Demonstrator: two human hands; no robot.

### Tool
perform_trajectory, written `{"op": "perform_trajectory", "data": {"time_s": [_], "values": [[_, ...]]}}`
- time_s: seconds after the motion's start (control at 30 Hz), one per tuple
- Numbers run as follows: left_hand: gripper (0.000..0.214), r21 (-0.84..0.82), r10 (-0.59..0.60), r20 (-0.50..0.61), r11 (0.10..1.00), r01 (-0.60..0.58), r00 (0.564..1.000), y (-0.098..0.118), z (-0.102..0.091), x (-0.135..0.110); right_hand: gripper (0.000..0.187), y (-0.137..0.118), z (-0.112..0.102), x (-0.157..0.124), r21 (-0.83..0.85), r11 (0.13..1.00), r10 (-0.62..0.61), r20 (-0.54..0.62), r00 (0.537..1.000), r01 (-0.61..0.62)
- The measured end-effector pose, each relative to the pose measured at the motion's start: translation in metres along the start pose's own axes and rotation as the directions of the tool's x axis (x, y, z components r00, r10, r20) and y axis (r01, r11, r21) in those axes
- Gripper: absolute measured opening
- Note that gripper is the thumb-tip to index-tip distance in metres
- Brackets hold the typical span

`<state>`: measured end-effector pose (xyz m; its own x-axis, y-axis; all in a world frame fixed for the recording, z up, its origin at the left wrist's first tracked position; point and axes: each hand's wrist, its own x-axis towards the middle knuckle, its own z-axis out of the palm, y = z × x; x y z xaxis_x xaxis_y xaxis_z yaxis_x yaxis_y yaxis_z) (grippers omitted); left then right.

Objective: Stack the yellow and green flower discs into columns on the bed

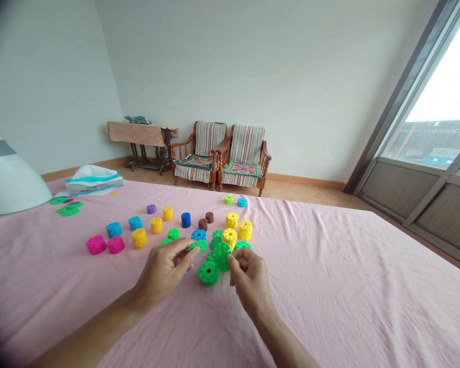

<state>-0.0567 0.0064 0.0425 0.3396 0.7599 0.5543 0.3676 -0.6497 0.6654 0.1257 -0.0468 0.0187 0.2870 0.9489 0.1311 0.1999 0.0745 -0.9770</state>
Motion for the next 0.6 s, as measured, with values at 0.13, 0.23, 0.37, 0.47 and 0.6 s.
{"op": "perform_trajectory", "data": {"time_s": [0.13, 0.23, 0.37, 0.47, 0.6], "values": [[0.017, 0.065, 0.076, 0.022, 0.995, -0.077, 0.997, -0.0013, 0.0011, -0.0023, 0.040, -0.0052, -0.0044, 0.0003, 0.294, 0.944, 0.115, 0.127, 0.985, -0.148], [0.018, 0.064, 0.063, 0.022, 0.996, -0.064, 0.998, -0.0010, 0.0006, -0.0030, 0.041, -0.0054, -0.0053, -0.0006, 0.363, 0.915, 0.125, 0.153, 0.980, -0.174], [0.020, -0.053, -0.057, 0.055, 0.997, 0.060, 0.997, 0.0009, 0.0019, -0.0034, 0.041, -0.0054, -0.0051, -0.0014, 0.374, 0.911, 0.118, 0.163, 0.980, -0.172], [0.030, -0.236, -0.194, 0.137, 0.946, 0.223, 0.971, 0.0038, 0.0051, -0.0037, 0.041, -0.0053, -0.0038, -0.0022, 0.337, 0.933, 0.083, 0.141, 0.987, -0.126], [0.036, -0.407, -0.300, 0.288, 0.821, 0.400, 0.909, 0.0070, 0.0095, -0.0048, 0.032, -0.0035, -0.0006, -0.0086, 0.072, 0.989, -0.124, -0.051, 0.991, 0.128]]}}
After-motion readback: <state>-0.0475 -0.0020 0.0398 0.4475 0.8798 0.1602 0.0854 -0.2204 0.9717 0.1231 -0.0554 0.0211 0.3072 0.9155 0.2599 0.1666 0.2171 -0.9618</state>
